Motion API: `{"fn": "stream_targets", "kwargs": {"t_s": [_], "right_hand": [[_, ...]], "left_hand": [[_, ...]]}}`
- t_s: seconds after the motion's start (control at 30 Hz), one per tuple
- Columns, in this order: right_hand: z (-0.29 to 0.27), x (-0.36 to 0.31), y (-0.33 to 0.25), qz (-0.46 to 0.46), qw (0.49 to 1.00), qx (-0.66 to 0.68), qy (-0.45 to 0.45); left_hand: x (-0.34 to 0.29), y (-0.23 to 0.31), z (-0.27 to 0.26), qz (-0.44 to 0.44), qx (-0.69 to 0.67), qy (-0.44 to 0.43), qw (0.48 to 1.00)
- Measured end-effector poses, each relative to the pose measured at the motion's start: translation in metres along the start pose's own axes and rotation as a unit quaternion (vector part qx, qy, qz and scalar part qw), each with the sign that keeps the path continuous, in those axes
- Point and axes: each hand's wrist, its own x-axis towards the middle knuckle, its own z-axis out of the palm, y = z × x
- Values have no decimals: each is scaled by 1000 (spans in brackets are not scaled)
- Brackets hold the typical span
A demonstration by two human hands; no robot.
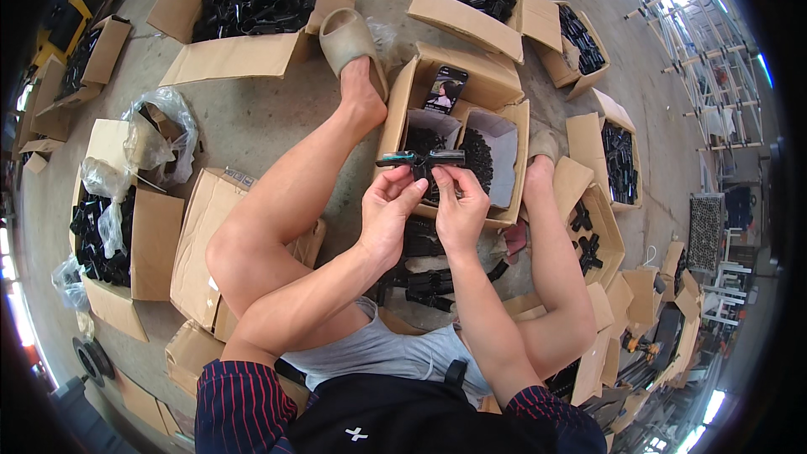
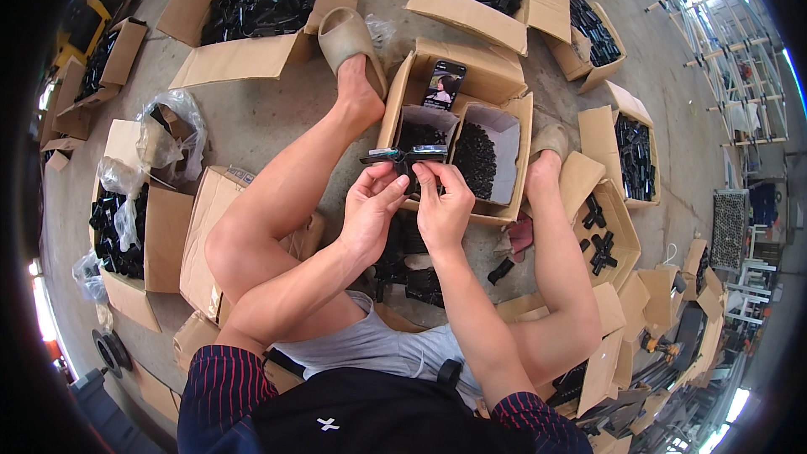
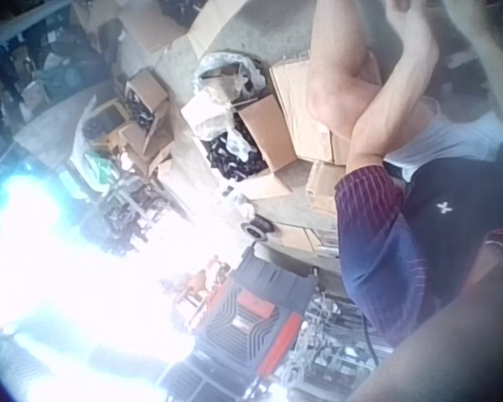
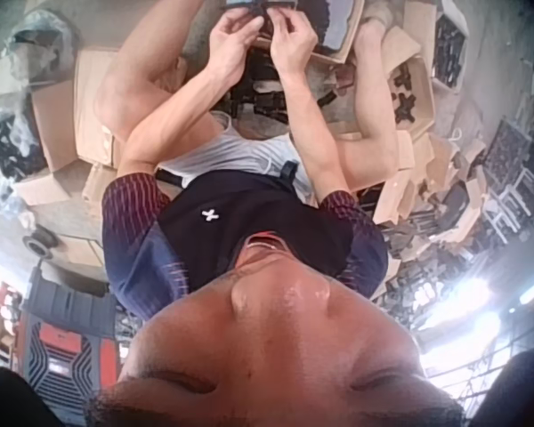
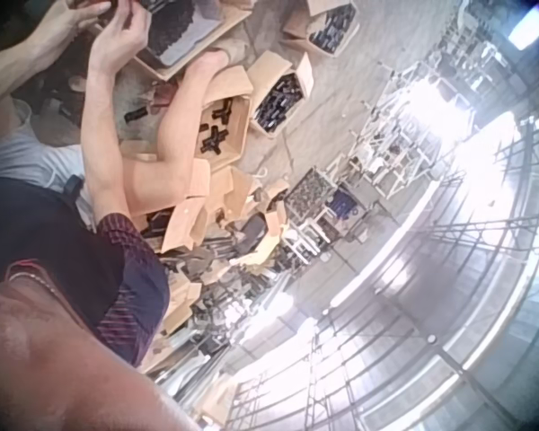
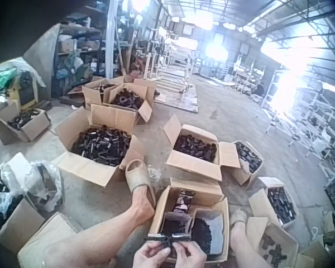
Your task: The person assembles black metal components by hand, joining two parts together and securing them by inserting a small screw into a pre-drilled hole.
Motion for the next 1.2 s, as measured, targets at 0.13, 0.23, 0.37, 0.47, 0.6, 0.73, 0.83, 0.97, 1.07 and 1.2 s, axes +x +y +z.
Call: {"fn": "stream_targets", "kwargs": {"t_s": [0.13, 0.23, 0.37, 0.47, 0.6, 0.73, 0.83, 0.97, 1.07, 1.2], "right_hand": [[-1, -1, -3, 14, 1000, -7, -4], [-2, 1, -7, 1, 999, -30, -10], [-5, 2, -7, -11, 998, -45, -35], [-2, -2, 6, 34, 999, 15, -31], [-2, -4, 2, 123, 988, 83, -44], [0, -3, -5, 174, 972, 160, -18], [-1, -3, -5, 166, 975, 149, -9], [-1, -3, -5, 145, 982, 119, -9], [-1, -4, -2, 137, 985, 107, -12], [0, -3, 1, 148, 978, 145, -12]], "left_hand": [[1, 0, -1, 7, 7, -2, 1000], [1, 0, -2, 12, 8, 1, 1000], [1, 0, -1, 7, -7, 10, 1000], [0, -1, -1, 7, 2, 7, 1000], [0, -1, -2, 6, 12, 10, 1000], [1, -2, -2, 11, 12, 6, 1000], [1, -3, -2, 12, 11, 7, 1000], [-1, 0, 0, 7, 14, 9, 1000], [-1, 0, 0, 7, 15, 11, 1000], [0, -3, -1, 15, 17, 12, 1000]]}}
